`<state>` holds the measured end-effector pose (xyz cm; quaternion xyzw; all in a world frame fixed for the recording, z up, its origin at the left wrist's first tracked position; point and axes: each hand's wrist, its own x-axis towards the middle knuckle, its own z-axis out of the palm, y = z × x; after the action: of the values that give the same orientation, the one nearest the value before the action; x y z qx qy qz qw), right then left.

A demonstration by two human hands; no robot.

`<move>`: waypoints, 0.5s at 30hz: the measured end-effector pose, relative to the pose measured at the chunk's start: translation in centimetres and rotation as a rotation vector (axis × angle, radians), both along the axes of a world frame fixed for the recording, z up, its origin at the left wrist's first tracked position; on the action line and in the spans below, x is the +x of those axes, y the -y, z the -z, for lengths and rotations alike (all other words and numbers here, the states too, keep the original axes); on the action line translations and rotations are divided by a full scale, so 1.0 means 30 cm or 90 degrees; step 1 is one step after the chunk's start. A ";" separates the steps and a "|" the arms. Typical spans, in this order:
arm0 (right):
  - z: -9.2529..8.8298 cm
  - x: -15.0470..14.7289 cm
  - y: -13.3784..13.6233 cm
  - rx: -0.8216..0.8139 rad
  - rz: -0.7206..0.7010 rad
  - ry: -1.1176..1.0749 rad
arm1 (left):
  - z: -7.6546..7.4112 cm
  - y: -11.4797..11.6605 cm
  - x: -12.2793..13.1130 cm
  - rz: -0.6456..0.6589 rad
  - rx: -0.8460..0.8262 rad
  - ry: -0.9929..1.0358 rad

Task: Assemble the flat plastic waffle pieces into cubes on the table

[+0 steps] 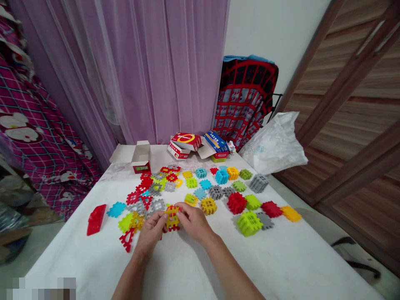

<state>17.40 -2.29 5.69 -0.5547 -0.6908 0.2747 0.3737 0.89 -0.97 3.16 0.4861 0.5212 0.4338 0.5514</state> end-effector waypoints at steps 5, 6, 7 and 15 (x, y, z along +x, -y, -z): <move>-0.012 -0.005 0.012 0.060 -0.019 0.125 | 0.008 -0.007 0.007 -0.035 0.009 0.004; -0.010 -0.008 0.015 0.064 -0.027 0.145 | 0.011 -0.009 0.008 -0.038 0.015 0.004; -0.009 -0.012 0.018 0.068 -0.033 0.161 | 0.012 -0.009 0.009 -0.038 0.021 0.005; 0.000 -0.031 0.029 0.105 -0.031 0.210 | 0.005 -0.005 0.016 -0.046 0.009 0.025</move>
<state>16.46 -3.15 5.68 -0.5429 -0.7760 0.1312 0.2932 1.35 -0.83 3.01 0.4624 0.5245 0.4662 0.5420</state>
